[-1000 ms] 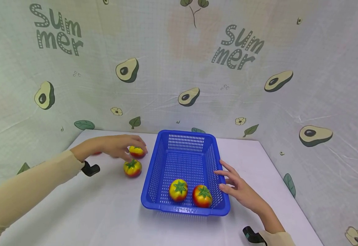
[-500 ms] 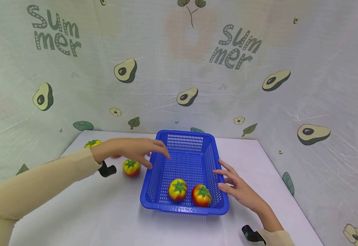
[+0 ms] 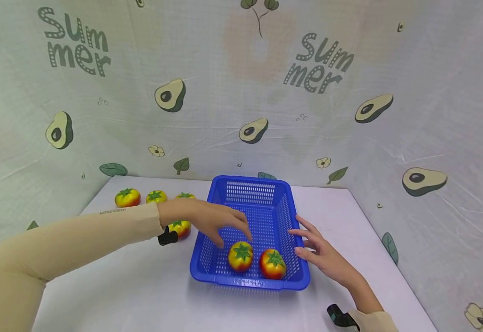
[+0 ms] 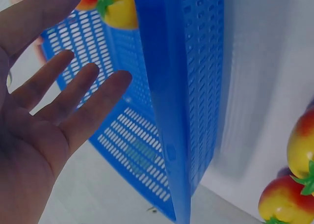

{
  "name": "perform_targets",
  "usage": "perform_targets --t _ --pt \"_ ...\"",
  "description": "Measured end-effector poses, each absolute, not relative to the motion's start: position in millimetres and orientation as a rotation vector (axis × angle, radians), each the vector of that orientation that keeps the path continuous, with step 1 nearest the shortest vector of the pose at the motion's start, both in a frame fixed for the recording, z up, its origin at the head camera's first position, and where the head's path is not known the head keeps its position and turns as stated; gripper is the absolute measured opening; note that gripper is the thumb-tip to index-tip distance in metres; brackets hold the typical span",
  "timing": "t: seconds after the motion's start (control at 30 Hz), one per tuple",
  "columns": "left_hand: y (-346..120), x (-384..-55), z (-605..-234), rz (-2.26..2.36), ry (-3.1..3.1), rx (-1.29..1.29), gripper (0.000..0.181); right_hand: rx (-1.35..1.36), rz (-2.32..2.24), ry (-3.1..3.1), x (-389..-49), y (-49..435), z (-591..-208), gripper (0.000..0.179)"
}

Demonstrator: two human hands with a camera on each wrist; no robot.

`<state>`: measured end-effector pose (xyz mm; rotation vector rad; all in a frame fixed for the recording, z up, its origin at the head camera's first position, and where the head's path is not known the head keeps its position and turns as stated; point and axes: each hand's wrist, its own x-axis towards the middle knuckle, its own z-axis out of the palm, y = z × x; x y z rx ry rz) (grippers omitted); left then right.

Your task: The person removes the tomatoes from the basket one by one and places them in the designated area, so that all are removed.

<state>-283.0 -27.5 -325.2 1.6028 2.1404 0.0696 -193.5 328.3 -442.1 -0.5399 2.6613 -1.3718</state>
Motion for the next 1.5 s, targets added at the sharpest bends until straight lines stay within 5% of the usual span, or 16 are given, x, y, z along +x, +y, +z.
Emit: perform_targets --t 1.5 --pt "9 -289 -369 -0.093 1.999 1.558 0.058 -0.535 -1.392 2.647 -195 330 -445 0.048"
